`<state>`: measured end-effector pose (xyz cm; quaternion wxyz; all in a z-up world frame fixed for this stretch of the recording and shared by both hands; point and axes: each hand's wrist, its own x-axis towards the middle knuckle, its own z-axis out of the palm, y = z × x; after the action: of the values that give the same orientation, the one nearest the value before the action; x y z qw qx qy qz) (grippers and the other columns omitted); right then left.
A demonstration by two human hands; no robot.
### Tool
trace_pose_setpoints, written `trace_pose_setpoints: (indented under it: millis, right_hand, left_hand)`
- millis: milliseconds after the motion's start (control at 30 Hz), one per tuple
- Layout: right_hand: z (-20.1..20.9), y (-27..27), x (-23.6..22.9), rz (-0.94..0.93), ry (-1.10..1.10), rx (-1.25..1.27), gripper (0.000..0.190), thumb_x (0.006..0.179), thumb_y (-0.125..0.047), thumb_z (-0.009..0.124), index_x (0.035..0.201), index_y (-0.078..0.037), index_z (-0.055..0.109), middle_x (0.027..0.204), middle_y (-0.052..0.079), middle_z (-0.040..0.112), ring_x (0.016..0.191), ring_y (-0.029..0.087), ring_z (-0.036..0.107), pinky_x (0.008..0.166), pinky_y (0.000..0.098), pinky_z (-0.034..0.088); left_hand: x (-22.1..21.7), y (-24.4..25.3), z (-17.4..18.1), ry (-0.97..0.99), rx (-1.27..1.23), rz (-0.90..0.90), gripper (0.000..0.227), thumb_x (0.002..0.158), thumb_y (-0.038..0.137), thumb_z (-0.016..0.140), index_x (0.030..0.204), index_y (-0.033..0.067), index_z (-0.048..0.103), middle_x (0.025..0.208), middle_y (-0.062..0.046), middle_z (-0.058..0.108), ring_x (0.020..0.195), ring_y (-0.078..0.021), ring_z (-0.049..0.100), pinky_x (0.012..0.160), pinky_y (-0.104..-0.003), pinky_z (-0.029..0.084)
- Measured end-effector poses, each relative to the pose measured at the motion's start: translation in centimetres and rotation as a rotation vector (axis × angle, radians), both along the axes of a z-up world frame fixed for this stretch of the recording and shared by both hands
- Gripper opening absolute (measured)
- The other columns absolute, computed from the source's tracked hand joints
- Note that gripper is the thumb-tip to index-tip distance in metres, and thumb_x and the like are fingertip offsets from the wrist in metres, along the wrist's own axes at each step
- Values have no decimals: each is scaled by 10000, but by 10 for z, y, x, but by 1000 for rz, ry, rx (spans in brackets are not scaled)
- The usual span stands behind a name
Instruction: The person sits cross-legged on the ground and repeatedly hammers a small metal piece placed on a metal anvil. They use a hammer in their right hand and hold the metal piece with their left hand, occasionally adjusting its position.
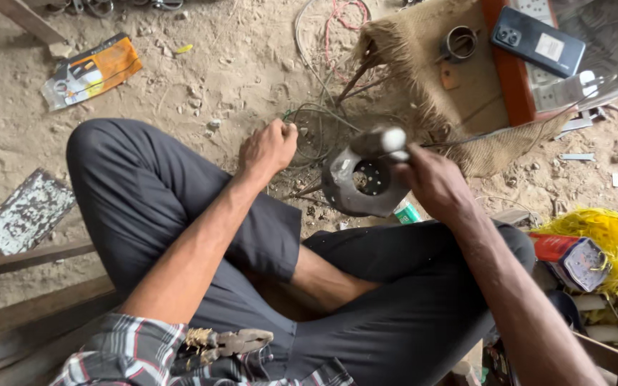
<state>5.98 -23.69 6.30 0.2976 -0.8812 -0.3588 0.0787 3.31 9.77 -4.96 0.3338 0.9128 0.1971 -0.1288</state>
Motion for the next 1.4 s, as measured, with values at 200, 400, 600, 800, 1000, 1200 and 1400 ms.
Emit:
trace_pose_setpoints:
  millis: [200, 400, 600, 800, 1000, 1200, 1400]
  right_hand:
    - [-3, 17, -5, -27, 17, -485, 337, 1002, -376, 613, 971, -51, 529, 785, 169, 659, 728, 401, 653, 622, 529, 479]
    - [-4, 12, -4, -56, 16, -268, 332, 1035, -331, 579, 942, -21, 506, 749, 185, 614, 706, 389, 624, 656, 517, 465]
    - [12, 10, -7, -54, -183, 96, 270, 1065, -163, 562, 1229, 50, 535, 874, 218, 614, 774, 406, 624, 679, 509, 470]
    - [25, 15, -10, -88, -109, 50, 324, 1047, -118, 571, 1354, -19, 531, 1062, 206, 700, 869, 367, 701, 712, 466, 537]
    - [31, 27, -1, -213, -182, 12, 348, 1070, -253, 557, 1343, -38, 557, 1057, 196, 720, 911, 370, 705, 716, 473, 537]
    - [9, 21, 5, -421, 244, 132, 435, 1094, -421, 509, 1229, -37, 663, 803, 120, 712, 737, 206, 658, 654, 371, 497]
    - [-5, 12, 21, -472, 207, 156, 517, 1042, -478, 461, 1035, -29, 718, 764, 4, 686, 661, 117, 626, 603, 338, 490]
  left_hand:
    - [-2, -1, 23, -32, 38, -15, 370, 1020, 367, 497, 1189, 73, 647, 1023, -131, 694, 845, -270, 699, 733, -458, 566]
    - [-11, -6, 14, -33, 23, -44, 330, 1000, 309, 521, 1191, 74, 651, 1008, -128, 732, 859, -268, 717, 761, -444, 562]
    - [-12, -5, 3, -172, 19, -107, 252, 985, 195, 557, 1158, 52, 670, 960, -132, 746, 814, -253, 717, 741, -428, 577]
    - [-8, -22, 1, -215, -122, -203, 248, 960, 151, 596, 1182, 56, 652, 1019, -106, 741, 802, -213, 722, 694, -368, 603]
    - [1, -40, 28, -630, -261, -471, 348, 913, 250, 743, 1220, 107, 664, 1033, -80, 690, 905, -211, 703, 794, -367, 590]
    - [-1, -58, 24, -500, -226, -587, 359, 919, 346, 737, 1186, 120, 657, 1000, -45, 650, 912, -205, 689, 777, -384, 586]
    - [21, -60, 16, -566, -237, -548, 314, 900, 377, 797, 1011, 97, 706, 877, -66, 609, 828, -213, 666, 719, -401, 561]
